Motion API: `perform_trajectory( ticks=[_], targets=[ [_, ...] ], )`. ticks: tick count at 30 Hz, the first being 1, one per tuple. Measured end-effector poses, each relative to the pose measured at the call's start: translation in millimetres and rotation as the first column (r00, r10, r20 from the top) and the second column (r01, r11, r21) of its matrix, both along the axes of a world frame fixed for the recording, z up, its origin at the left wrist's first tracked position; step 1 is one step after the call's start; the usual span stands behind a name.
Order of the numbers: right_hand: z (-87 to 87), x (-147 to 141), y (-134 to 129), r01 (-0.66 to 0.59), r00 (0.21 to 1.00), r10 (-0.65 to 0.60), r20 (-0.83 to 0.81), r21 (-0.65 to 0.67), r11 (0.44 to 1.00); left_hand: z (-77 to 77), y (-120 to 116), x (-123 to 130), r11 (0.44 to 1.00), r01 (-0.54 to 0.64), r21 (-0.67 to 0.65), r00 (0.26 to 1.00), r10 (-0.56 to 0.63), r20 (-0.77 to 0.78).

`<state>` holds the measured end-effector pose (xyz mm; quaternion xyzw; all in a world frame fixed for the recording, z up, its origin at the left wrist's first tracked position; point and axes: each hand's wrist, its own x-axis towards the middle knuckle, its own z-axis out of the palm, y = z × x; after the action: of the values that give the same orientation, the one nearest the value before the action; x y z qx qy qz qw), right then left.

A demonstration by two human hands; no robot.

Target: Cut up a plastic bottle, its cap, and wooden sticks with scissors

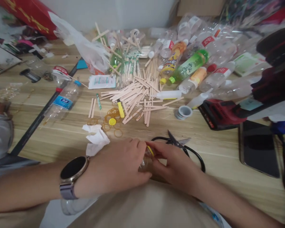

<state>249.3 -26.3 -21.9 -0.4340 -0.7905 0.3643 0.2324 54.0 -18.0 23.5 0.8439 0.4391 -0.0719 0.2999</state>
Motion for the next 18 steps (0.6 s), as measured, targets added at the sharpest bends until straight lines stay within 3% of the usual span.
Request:
perform_trajectory(
  ticks=[4,8,18],
  targets=[
    [-14.1,-6.0,-8.2,0.032,0.995,-0.047,0.090,0.160,0.987,-1.6,-7.0,3.3,0.984,0.083,0.158,0.993,-0.069,-0.092],
    [-19.6,-9.6,-12.8,0.011,0.988,-0.045,0.148,0.221,0.975,-3.8,-9.3,1.5,0.971,0.115,0.208,0.991,-0.099,-0.086],
    [-16.7,-12.5,-12.1,0.125,0.992,-0.115,-0.052,0.284,0.951,-3.5,-15.7,6.5,0.926,0.162,0.341,0.982,-0.117,-0.149]
  ],
)
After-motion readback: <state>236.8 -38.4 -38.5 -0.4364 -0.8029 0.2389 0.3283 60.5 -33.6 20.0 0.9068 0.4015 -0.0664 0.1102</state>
